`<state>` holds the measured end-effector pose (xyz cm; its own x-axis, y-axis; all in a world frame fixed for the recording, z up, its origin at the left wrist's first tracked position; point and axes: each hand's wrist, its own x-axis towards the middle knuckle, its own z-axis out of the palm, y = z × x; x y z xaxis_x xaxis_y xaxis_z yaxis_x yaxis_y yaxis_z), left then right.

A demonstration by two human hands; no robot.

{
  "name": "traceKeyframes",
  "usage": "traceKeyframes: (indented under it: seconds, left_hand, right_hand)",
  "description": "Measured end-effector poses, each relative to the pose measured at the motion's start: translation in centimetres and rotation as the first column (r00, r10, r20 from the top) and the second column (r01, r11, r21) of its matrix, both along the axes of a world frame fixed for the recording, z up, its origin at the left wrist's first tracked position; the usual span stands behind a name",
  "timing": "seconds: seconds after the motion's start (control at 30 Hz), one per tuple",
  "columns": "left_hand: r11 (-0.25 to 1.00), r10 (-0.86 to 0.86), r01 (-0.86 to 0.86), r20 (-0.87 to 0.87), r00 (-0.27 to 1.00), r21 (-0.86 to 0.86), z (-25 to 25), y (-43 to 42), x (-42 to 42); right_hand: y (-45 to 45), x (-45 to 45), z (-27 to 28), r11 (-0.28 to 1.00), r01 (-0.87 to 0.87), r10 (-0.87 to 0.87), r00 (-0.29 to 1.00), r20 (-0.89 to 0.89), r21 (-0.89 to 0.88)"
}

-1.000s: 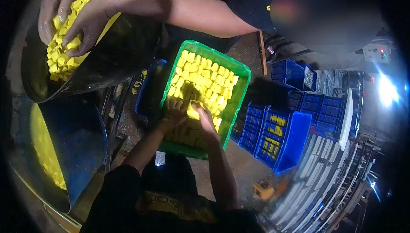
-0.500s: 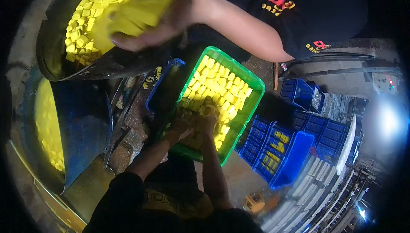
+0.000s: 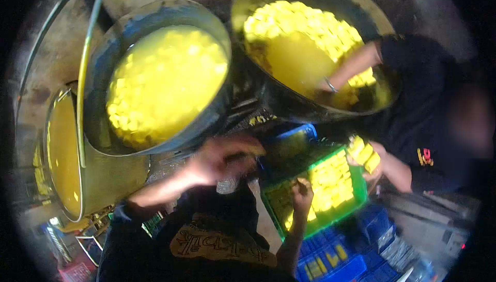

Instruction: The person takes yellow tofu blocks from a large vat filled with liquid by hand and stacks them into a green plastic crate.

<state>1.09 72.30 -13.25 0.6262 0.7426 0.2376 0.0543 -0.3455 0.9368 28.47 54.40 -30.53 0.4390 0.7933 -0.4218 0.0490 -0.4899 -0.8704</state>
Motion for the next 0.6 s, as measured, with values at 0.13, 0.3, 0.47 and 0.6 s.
traceKeyframes:
  seconds: [0.13, 0.3, 0.47, 0.6]
  left_hand:
    - [0.902, 0.418, -0.431, -0.223, 0.881, -0.012, 0.6, 9.6, -13.3]
    - [0.957, 0.131, -0.286, -0.799, 0.587, -0.053, -10.0, 14.8, -24.9]
    - [0.989, 0.149, -0.064, -0.84, 0.521, 0.136, -19.5, 15.6, -26.3]
    - [0.989, -0.141, 0.093, -0.935, 0.326, -0.117, -21.7, 17.5, -25.4]
  right_hand:
    - [14.3, -13.1, 17.5, 0.88, -0.22, 0.217, 0.975, 0.056, 0.42]
    - [30.1, -27.8, 17.2, 0.377, -0.907, 0.72, 0.415, 0.556, 0.188]
    - [35.7, -35.6, 1.8, -0.068, -0.83, 0.735, -0.417, 0.535, -0.553]
    - [33.4, -36.8, -5.6, 0.135, -0.713, 0.828, -0.301, 0.473, -0.688]
